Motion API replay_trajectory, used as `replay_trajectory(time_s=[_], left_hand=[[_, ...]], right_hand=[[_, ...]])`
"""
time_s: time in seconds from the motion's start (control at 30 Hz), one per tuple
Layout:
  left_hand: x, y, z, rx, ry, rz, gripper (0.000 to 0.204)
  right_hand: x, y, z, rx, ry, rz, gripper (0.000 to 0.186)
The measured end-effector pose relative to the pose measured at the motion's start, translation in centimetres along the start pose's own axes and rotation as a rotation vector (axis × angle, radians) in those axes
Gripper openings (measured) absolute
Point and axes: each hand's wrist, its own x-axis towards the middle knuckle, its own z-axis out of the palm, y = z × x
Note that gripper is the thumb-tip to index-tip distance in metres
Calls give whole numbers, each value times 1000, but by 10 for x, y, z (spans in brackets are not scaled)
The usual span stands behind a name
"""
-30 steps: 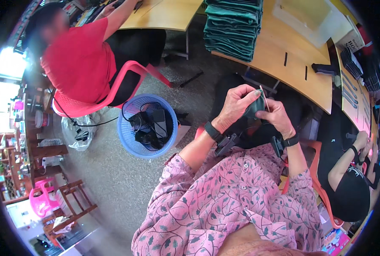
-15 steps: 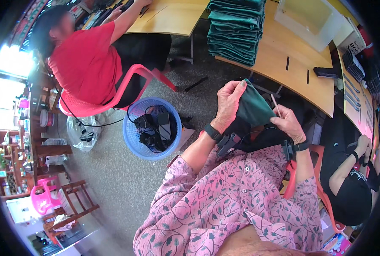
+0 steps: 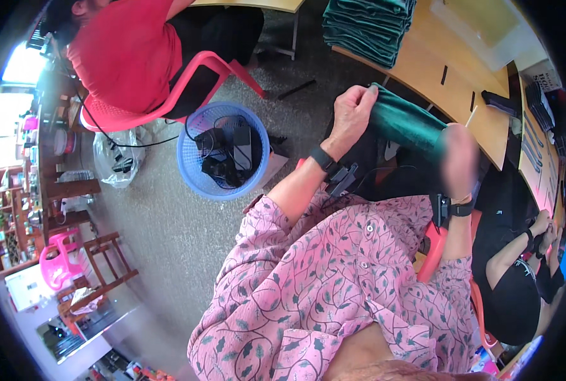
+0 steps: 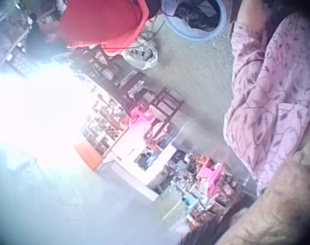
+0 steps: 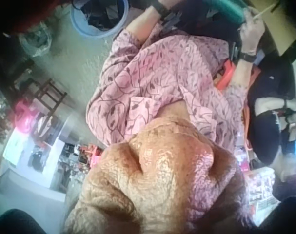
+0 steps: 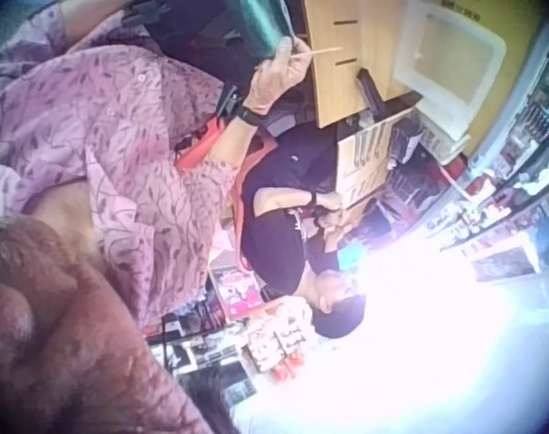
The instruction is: The person sits at a table and sews a green fabric mask using a needle and thread. They manipulate the fabric, insert the needle, and pull the thread through to stitch the edges. After completing the sewing, they place the finished mask onto a stack of similar items on the table.
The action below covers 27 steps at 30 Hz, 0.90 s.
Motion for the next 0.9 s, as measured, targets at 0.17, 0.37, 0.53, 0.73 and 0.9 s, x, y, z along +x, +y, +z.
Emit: replay_trajectory(time_s=[0.17,0.37,0.53,0.73,0.9], left_hand=[[3,5,0,-45,67,-52,36],[3,2,-1,-168,8,-35,31],[1,7,5,-340,-170,-76,21],[-4,14,1,-393,-245,-183,14],[1,6,-3,-310,-112,-101,17]], right_hand=[[1,-4,6,-24,14,-23,13],[6,-1,9,170,-18,-44,17],[14,7,-13,165,-47,21,17],[8,-7,-9,42,-91,71,19],[7,-12,-5,-118,-150,22,10]])
